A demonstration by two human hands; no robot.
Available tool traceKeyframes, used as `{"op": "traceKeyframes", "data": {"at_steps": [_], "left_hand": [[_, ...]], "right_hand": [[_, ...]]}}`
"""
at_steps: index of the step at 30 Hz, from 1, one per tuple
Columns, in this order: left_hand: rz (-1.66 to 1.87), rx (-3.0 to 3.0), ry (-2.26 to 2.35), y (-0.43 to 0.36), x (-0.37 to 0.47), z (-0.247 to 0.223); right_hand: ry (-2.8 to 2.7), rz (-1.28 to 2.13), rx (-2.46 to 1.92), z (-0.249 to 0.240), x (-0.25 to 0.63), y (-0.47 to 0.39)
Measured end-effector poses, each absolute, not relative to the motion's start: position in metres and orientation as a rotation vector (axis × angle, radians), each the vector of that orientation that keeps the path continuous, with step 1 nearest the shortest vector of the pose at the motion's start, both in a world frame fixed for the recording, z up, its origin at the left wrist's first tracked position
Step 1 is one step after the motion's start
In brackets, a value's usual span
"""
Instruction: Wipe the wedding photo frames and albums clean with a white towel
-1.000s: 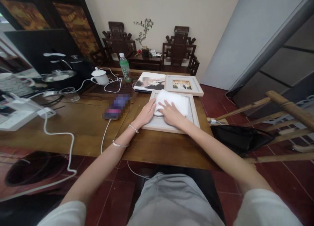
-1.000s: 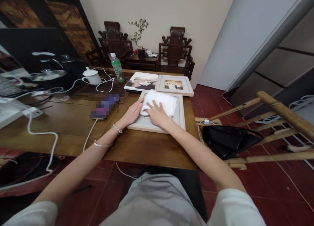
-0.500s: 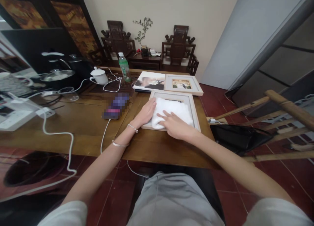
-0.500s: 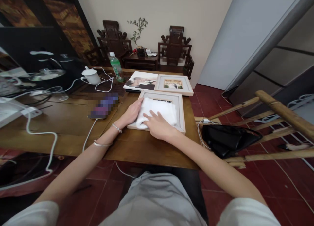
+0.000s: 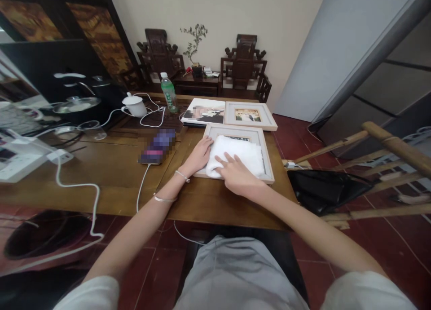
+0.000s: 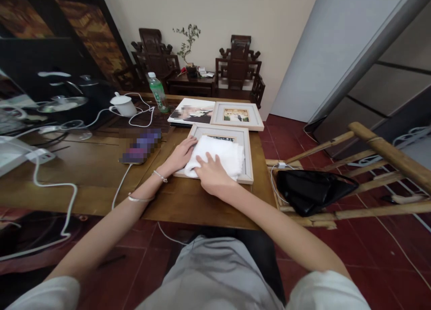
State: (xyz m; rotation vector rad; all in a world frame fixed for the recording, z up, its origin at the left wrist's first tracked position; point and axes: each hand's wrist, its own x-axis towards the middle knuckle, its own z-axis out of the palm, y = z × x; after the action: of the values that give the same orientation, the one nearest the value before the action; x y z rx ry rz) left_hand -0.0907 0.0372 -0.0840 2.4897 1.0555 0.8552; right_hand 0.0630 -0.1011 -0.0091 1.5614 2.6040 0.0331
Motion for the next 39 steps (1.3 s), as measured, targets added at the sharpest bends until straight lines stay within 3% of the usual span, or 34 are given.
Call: {"op": "traceKeyframes", "data": {"at_steps": [14, 25, 31, 39], "left_hand": [[0.808, 2.553, 1.041, 0.04, -0.091, -0.086], [0.802, 2.564, 1.029, 0.043, -0.093, -0.088], [0.828, 2.563, 1.043, 0.044, -0.093, -0.09], [0.867, 2.556, 1.035, 0.042, -0.092, -0.088]], "right_hand": [[2.408, 0.276, 1.788, -0.015, 0.144, -0.153], [2.448, 0.327, 1.925, -0.013, 0.171, -0.044], [2.584, 0.517, 1.845, -0.013, 0.127, 0.0], [2.532, 0.424, 1.754, -0.028, 0.1, 0.026]]}}
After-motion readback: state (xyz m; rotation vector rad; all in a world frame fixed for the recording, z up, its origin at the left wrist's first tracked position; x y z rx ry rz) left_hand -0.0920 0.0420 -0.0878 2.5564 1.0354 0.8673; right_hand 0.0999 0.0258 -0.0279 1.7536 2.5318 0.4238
